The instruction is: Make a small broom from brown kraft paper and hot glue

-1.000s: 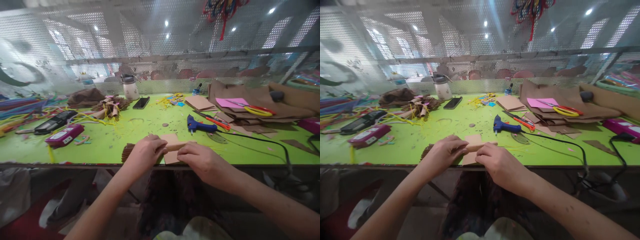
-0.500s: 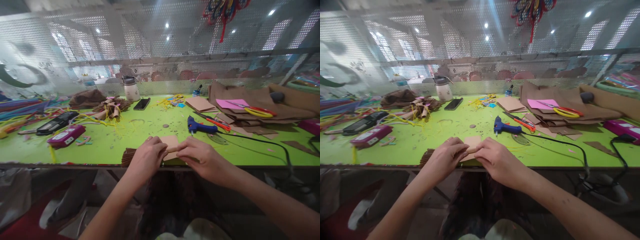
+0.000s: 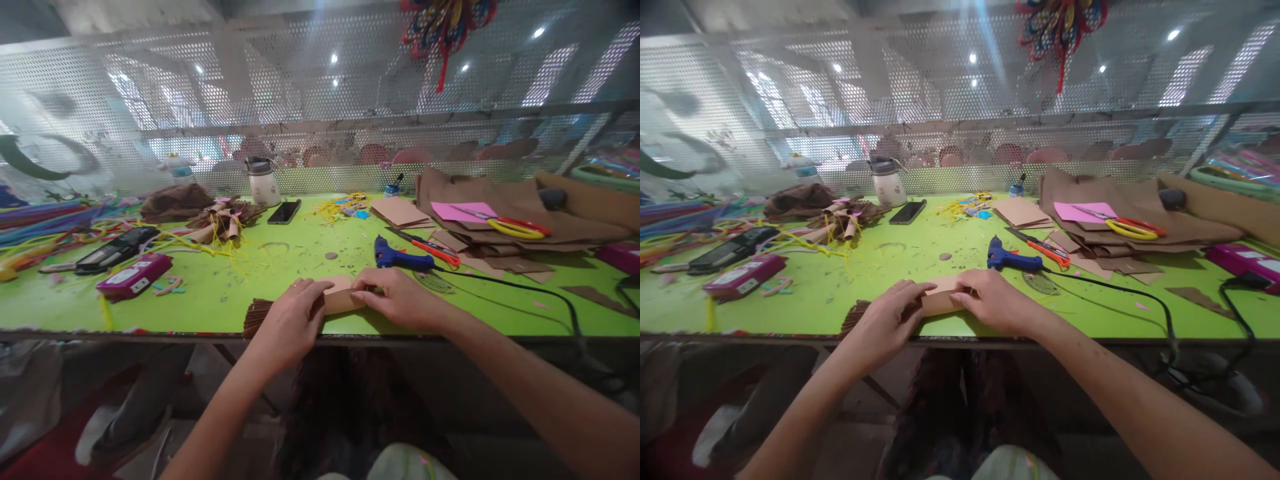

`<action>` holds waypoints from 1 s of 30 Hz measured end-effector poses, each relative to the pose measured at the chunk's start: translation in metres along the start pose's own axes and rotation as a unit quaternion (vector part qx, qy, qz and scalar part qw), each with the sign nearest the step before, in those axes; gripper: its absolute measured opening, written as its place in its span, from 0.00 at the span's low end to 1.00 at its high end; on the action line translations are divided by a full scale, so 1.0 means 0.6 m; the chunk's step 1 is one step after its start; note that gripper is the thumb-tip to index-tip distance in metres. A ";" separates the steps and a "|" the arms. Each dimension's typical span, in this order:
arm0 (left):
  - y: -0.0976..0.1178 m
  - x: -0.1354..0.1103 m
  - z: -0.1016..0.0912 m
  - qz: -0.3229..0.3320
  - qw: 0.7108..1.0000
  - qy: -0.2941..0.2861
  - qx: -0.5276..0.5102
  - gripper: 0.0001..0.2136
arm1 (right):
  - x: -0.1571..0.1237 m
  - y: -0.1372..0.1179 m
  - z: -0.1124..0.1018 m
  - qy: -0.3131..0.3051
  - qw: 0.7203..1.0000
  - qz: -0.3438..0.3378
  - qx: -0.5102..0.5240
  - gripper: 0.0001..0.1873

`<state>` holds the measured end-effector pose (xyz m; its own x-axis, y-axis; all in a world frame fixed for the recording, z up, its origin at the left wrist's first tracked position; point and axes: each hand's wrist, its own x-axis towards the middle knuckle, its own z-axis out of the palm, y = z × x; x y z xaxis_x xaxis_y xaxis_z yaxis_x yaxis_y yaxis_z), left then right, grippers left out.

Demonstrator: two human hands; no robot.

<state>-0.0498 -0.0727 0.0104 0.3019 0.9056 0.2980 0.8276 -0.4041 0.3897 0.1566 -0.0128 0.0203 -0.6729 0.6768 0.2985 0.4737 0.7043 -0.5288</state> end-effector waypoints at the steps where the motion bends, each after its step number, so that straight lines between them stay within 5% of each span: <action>1: 0.000 0.000 0.000 -0.009 1.000 0.004 -0.003 0.16 | 0.000 0.002 0.002 0.004 1.000 0.000 0.005 0.08; 12: 0.023 -0.011 -0.001 -0.050 0.998 0.034 -0.015 0.18 | 0.005 0.004 0.023 0.052 0.997 0.055 0.008 0.09; 18: 0.021 -0.016 0.028 0.007 0.989 0.102 0.105 0.08 | 0.017 0.013 0.032 0.074 0.990 0.107 0.060 0.02; 22: 0.020 -0.016 0.034 0.036 0.986 0.106 0.123 0.08 | 0.020 0.019 0.036 0.074 0.984 0.121 0.104 0.08; 26: 0.020 -0.020 0.035 0.039 0.986 0.116 0.111 0.09 | 0.010 0.024 0.034 0.084 0.992 0.075 0.054 0.06; 30: 0.020 -0.025 0.039 0.038 0.987 0.122 0.100 0.09 | -0.005 0.031 0.021 0.073 0.995 -0.065 -0.036 0.06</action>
<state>-0.0332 -0.0882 -0.0099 0.2639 0.8062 0.5296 0.8912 -0.4138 0.1858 0.1604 -0.0042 -0.0004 -0.6433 0.5994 0.4763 0.4313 0.7978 -0.4214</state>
